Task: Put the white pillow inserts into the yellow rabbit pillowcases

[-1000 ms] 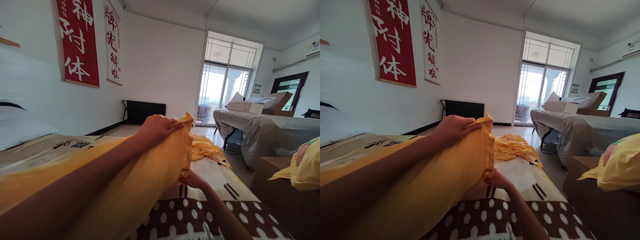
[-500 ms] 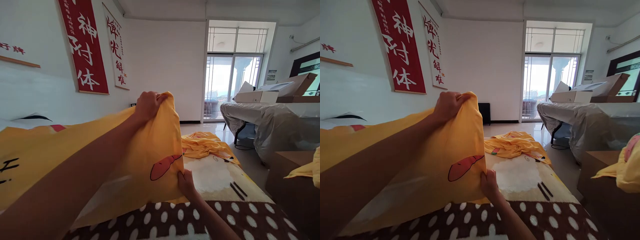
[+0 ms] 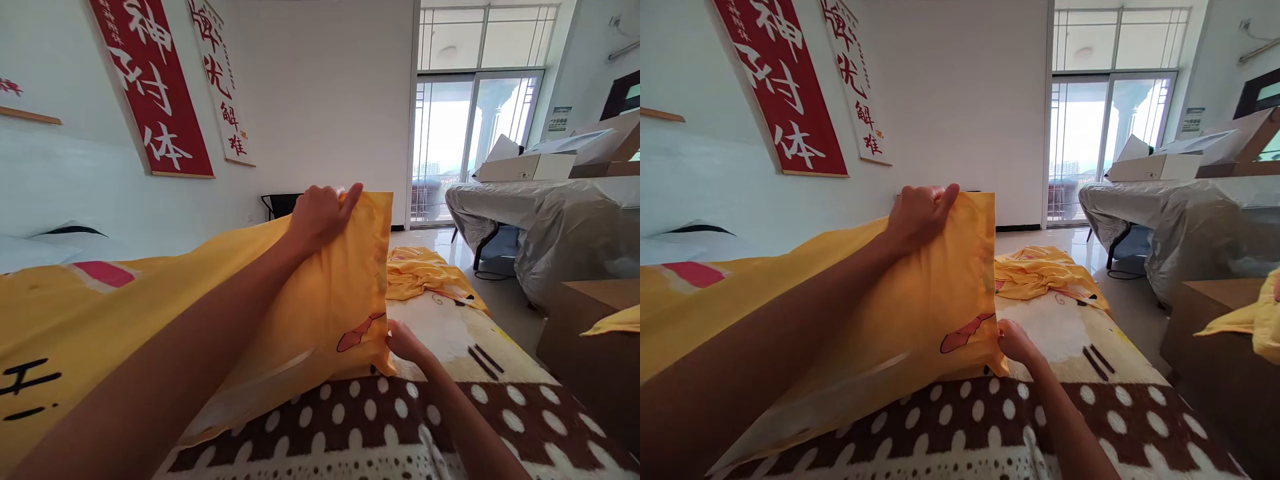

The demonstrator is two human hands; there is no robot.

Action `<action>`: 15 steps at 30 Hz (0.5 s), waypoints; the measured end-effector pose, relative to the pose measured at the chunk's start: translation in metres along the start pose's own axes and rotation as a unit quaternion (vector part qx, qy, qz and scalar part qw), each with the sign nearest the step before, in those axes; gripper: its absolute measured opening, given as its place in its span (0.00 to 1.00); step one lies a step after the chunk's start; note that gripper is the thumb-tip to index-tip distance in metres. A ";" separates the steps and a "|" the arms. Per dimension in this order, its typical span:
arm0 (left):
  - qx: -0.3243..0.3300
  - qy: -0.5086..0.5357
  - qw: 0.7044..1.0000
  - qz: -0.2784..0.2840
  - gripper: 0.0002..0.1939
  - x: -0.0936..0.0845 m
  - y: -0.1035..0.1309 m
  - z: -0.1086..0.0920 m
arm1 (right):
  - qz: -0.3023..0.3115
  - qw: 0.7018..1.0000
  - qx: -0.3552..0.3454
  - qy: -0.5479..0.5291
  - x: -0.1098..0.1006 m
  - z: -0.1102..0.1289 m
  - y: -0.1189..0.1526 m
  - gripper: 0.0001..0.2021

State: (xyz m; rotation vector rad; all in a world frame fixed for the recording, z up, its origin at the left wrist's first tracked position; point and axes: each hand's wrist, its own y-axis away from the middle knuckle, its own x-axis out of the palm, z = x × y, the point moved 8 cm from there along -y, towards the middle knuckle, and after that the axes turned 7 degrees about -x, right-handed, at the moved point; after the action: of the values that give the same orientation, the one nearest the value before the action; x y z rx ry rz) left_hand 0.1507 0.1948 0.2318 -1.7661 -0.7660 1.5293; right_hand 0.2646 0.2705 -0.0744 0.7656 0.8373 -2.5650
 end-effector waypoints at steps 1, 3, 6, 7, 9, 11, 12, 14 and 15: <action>0.013 -0.008 1.000 0.003 0.34 0.003 0.004 -0.006 | -0.010 0.999 -0.017 -0.035 -0.007 0.009 0.000 0.12; 0.038 -0.026 0.999 0.007 0.35 0.009 0.012 -0.017 | -0.054 0.985 -0.067 -0.146 -0.023 0.033 -0.001 0.16; 0.060 -0.039 0.997 0.005 0.35 0.011 0.022 -0.026 | -0.128 0.952 -0.104 -0.256 -0.035 0.061 0.002 0.14; 0.063 -0.039 0.997 0.002 0.35 0.010 0.025 -0.026 | -0.149 0.957 -0.094 -0.232 -0.035 0.064 0.003 0.13; 0.070 -0.038 0.997 0.001 0.33 0.009 0.030 -0.026 | -0.188 0.969 -0.057 -0.148 -0.035 0.060 0.005 0.17; 0.089 -0.040 0.995 0.000 0.30 0.009 0.037 -0.025 | -0.219 0.970 -0.037 -0.095 -0.039 0.050 0.006 0.22; 0.102 -0.043 0.994 -0.003 0.29 0.008 0.041 -0.024 | -0.226 0.969 -0.035 -0.092 -0.041 0.044 0.006 0.23; 0.119 -0.053 0.991 -0.013 0.28 0.006 0.050 -0.015 | -0.224 0.968 -0.041 -0.106 -0.046 0.033 0.004 0.22; 0.120 -0.060 0.991 -0.018 0.28 0.004 0.053 -0.009 | -0.217 0.968 -0.044 -0.116 -0.048 0.029 0.003 0.22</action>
State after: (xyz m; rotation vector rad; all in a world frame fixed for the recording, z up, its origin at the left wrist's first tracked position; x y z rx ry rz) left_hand 0.1601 0.1649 0.1878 -1.4883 -0.6389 1.6405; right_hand 0.2935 0.2571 -0.0276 0.2628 1.1334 -2.8916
